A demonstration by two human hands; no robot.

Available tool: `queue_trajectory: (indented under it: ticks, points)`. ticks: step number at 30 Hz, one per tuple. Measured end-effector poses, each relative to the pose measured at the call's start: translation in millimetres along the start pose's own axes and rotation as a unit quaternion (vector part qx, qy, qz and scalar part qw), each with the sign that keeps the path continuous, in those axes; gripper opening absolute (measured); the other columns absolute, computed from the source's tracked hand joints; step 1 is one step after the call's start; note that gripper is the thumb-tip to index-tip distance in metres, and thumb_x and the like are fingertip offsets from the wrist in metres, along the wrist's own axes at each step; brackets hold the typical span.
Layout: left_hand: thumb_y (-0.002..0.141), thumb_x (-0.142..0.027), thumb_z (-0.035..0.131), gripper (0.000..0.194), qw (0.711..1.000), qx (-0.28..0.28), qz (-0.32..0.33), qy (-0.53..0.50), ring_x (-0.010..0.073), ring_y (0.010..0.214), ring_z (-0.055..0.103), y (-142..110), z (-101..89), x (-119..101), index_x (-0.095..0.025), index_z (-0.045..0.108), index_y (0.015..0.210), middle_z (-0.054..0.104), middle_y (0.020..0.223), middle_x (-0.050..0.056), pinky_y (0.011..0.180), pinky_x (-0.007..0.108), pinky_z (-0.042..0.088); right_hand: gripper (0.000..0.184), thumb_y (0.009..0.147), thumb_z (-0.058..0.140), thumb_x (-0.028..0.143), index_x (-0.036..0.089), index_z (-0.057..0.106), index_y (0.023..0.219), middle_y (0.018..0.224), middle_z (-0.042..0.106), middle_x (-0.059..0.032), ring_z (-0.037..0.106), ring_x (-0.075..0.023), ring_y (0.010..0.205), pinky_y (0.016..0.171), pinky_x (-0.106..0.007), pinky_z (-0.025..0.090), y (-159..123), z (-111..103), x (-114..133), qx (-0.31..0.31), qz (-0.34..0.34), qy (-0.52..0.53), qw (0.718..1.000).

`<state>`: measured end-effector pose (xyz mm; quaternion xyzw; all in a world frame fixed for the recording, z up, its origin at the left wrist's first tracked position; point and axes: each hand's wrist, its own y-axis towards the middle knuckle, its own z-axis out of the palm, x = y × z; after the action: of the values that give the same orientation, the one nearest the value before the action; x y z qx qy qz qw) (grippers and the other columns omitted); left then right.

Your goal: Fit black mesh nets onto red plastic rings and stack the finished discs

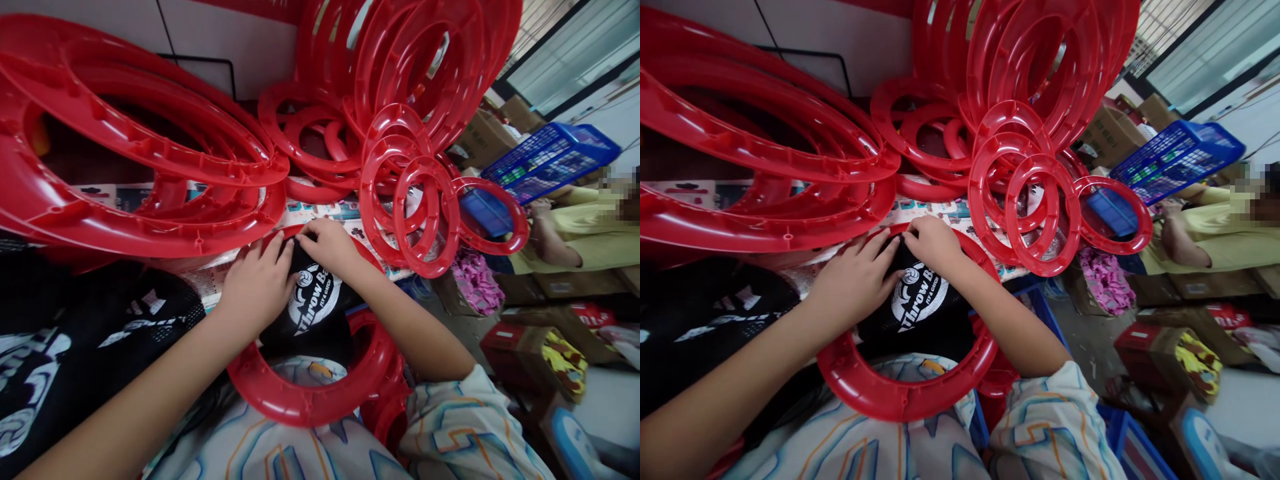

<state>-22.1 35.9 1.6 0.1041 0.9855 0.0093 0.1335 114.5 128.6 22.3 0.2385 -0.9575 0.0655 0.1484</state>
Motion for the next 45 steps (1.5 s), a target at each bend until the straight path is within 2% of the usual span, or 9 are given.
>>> queue_trajectory:
  ticks: [9, 15, 19, 22, 25, 36, 45]
  points:
    - [0.093, -0.033, 0.041, 0.047, 0.999, -0.016, -0.021, -0.030, 0.0356, 0.126, 0.050, 8.6, 9.5, 3.5, -0.016, 0.049, 0.135, 0.051, 0.142, 0.017, 0.094, 0.051, 0.049, 0.018, 0.090, 0.055, 0.025, 0.016, 0.071, 0.089, 0.091, 0.070, -0.0076, 0.059, -0.0194, 0.088, 0.077, -0.030, 0.040, -0.5, -4.4, 4.9, 0.012, 0.015, -0.058, 0.998]
    - [0.093, -0.040, 0.040, 0.049, 0.999, -0.008, -0.027, -0.032, 0.0390, 0.125, 0.049, 9.3, 15.2, 7.8, -0.019, 0.047, 0.137, 0.044, 0.148, 0.015, 0.094, 0.058, 0.046, 0.018, 0.089, 0.059, 0.028, 0.016, 0.072, 0.088, 0.090, 0.071, -0.0079, 0.060, -0.0195, 0.085, 0.074, -0.030, 0.040, -0.3, -10.3, 3.9, 0.011, 0.038, -0.053, 0.998]
    - [0.093, -0.044, 0.041, 0.055, 0.999, -0.003, -0.020, -0.037, 0.0403, 0.128, 0.045, 8.6, 17.6, 8.9, -0.016, 0.044, 0.140, 0.040, 0.150, 0.017, 0.097, 0.059, 0.043, 0.013, 0.087, 0.063, 0.024, 0.015, 0.073, 0.087, 0.085, 0.072, -0.0058, 0.061, -0.0172, 0.079, 0.071, -0.028, 0.040, -2.0, -16.0, -2.9, 0.012, 0.061, -0.004, 0.998]
    - [0.093, -0.044, 0.040, 0.058, 0.999, 0.001, -0.013, -0.036, 0.0409, 0.129, 0.044, 8.1, 18.0, 8.6, -0.022, 0.037, 0.146, 0.039, 0.150, 0.017, 0.098, 0.059, 0.041, 0.014, 0.088, 0.062, 0.023, 0.016, 0.072, 0.084, 0.080, 0.071, -0.0041, 0.060, -0.0157, 0.075, 0.069, -0.026, 0.040, -3.4, -17.8, -9.4, 0.004, 0.075, 0.027, 0.997]
    - [0.093, -0.043, 0.039, 0.055, 1.000, 0.001, -0.008, -0.020, 0.0417, 0.128, 0.044, 7.9, 17.2, 7.9, -0.028, 0.038, 0.146, 0.039, 0.150, 0.016, 0.097, 0.059, 0.041, 0.017, 0.089, 0.060, 0.024, 0.015, 0.072, 0.080, 0.076, 0.070, -0.0035, 0.059, -0.0152, 0.071, 0.067, -0.026, 0.039, -3.7, -16.8, -12.6, -0.004, 0.075, 0.033, 0.997]
    - [0.093, -0.044, 0.038, 0.055, 1.000, 0.013, -0.013, -0.007, 0.0413, 0.126, 0.046, 8.6, 14.5, 6.6, -0.028, 0.039, 0.146, 0.040, 0.149, 0.016, 0.094, 0.058, 0.044, 0.019, 0.090, 0.058, 0.026, 0.016, 0.073, 0.083, 0.081, 0.071, -0.0048, 0.060, -0.0155, 0.075, 0.068, -0.025, 0.040, 1.3, -17.1, -12.4, 0.009, 0.084, -0.001, 0.996]
    - [0.092, -0.043, 0.040, 0.054, 1.000, -0.010, -0.005, 0.012, 0.0408, 0.121, 0.049, 5.7, 16.7, 7.1, -0.027, 0.042, 0.144, 0.044, 0.146, 0.015, 0.090, 0.058, 0.047, 0.018, 0.090, 0.058, 0.025, 0.015, 0.073, 0.088, 0.088, 0.073, -0.0063, 0.062, -0.0170, 0.081, 0.072, -0.026, 0.040, -0.2, -19.3, -10.9, 0.034, 0.078, -0.037, 0.996]
